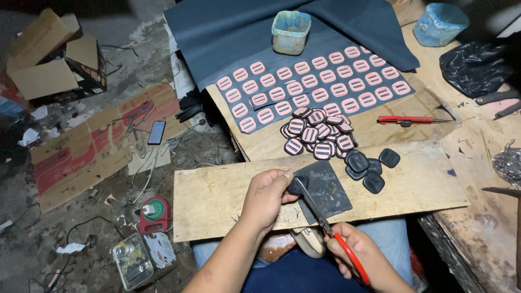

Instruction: The person uses red-handled scissors to cut small black rubber pieces on a wooden board placed on their lap. They trim the edges of each piece and place the finished items into a growing pile on the board.

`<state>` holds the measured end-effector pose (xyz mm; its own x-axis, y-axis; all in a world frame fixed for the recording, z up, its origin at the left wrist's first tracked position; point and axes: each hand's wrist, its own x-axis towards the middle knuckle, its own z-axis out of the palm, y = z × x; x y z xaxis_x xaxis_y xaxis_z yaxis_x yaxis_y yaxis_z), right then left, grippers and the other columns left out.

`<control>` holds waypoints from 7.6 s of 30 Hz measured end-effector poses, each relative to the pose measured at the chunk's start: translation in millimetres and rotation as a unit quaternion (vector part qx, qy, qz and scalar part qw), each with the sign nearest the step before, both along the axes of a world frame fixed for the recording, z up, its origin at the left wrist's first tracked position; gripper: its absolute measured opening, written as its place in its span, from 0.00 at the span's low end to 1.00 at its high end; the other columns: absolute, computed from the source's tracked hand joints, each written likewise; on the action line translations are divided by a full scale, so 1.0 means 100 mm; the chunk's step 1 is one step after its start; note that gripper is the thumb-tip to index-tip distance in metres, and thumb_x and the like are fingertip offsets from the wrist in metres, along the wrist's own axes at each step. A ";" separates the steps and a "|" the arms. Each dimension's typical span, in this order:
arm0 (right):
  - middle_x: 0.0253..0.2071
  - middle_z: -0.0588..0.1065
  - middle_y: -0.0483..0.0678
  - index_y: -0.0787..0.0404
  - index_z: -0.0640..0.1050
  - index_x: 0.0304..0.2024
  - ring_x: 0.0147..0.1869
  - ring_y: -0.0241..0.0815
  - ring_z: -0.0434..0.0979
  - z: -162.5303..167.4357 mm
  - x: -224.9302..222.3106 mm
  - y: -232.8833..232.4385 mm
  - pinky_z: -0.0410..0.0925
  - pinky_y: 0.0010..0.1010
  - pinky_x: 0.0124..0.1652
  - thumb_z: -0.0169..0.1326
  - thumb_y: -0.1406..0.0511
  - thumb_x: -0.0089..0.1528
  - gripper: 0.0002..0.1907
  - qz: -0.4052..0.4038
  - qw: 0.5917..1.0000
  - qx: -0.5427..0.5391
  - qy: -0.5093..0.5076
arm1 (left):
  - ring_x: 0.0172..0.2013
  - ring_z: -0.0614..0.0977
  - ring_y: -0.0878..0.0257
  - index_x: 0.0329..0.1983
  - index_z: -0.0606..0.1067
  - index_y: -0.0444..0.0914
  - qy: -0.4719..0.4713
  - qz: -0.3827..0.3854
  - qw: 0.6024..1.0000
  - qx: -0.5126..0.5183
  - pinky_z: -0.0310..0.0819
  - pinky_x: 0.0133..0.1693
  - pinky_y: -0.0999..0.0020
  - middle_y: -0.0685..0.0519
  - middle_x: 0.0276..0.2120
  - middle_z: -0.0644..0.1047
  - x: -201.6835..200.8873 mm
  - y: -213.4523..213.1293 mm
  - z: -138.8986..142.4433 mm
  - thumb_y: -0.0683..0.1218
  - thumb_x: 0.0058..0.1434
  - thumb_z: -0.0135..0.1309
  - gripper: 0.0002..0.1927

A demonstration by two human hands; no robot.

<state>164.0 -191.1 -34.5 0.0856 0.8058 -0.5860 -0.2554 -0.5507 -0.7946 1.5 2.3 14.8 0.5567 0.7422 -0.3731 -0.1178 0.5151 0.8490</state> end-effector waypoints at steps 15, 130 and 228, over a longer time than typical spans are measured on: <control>0.23 0.68 0.44 0.60 0.72 0.45 0.22 0.35 0.68 -0.10 0.01 -0.07 0.65 0.26 0.22 0.52 0.61 0.63 0.12 -0.014 0.997 0.049 0.059 | 0.31 0.82 0.65 0.43 0.71 0.33 -0.011 0.057 0.997 0.048 0.74 0.32 0.74 0.50 0.32 0.80 0.02 -0.05 -0.01 0.38 0.63 0.53 0.07; 0.25 0.72 0.45 0.61 0.74 0.46 0.20 0.34 0.70 -0.32 0.01 -0.35 0.67 0.27 0.20 0.59 0.66 0.58 0.15 -0.108 0.992 0.064 0.004 | 0.31 0.78 0.69 0.48 0.76 0.30 0.006 0.046 0.979 0.197 0.74 0.35 0.75 0.53 0.32 0.78 0.47 -0.20 -0.06 0.40 0.64 0.57 0.12; 0.23 0.68 0.42 0.57 0.74 0.47 0.23 0.34 0.69 -0.04 -0.03 -0.04 0.67 0.28 0.23 0.55 0.63 0.60 0.14 -0.021 0.998 -0.007 -0.058 | 0.37 0.85 0.61 0.47 0.67 0.33 -0.076 0.070 0.992 0.074 0.74 0.36 0.73 0.47 0.37 0.80 0.12 -0.08 -0.04 0.34 0.61 0.52 0.12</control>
